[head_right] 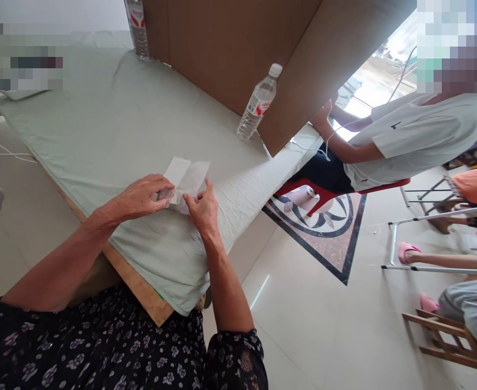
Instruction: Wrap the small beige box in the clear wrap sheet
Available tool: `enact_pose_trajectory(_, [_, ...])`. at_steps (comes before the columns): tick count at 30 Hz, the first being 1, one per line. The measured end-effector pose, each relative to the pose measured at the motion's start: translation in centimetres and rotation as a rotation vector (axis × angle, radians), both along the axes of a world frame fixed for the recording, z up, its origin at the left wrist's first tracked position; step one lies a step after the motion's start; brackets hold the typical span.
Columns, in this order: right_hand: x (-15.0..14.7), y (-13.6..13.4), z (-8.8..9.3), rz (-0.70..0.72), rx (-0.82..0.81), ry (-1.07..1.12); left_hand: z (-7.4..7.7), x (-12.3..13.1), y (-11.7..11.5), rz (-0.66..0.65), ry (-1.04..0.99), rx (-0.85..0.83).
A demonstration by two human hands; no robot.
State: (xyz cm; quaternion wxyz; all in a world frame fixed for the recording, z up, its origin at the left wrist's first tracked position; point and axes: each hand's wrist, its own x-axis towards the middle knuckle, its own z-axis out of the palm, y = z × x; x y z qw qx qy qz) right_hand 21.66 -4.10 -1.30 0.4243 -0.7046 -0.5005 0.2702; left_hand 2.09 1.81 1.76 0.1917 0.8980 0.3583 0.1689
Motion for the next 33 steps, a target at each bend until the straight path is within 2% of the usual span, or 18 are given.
enact_pose_trajectory(10, [-1.3,-0.1,1.1,-0.002,0.097,0.014,0.6,0.5,-0.2,-0.013,0.042,-0.013])
enact_pose_trajectory(14, [-1.9,0.1,1.3,0.015,0.106,0.084,0.6,0.8,-0.1,-0.022,0.042,-0.017])
enact_pose_trajectory(18, [-2.6,0.7,1.2,0.051,0.103,0.169,0.2,1.0,0.0,-0.032,-0.013,-0.034])
enact_pose_trajectory(22, [-3.1,0.8,1.3,0.094,0.092,0.154,-0.5,1.0,0.0,-0.005,-0.091,-0.065])
enact_pose_trajectory(25, [-3.1,0.6,1.7,0.165,0.060,0.109,-1.1,0.9,-0.3,0.034,-0.161,-0.092])
enact_pose_trajectory(31, [-1.5,0.6,2.5,0.428,0.003,0.109,-1.9,0.5,-1.2,0.154,-0.326,-0.195])
enact_pose_trajectory(33, [-1.1,0.7,2.8,0.494,-0.013,0.047,-2.2,0.4,-1.5,0.183,-0.402,-0.253])
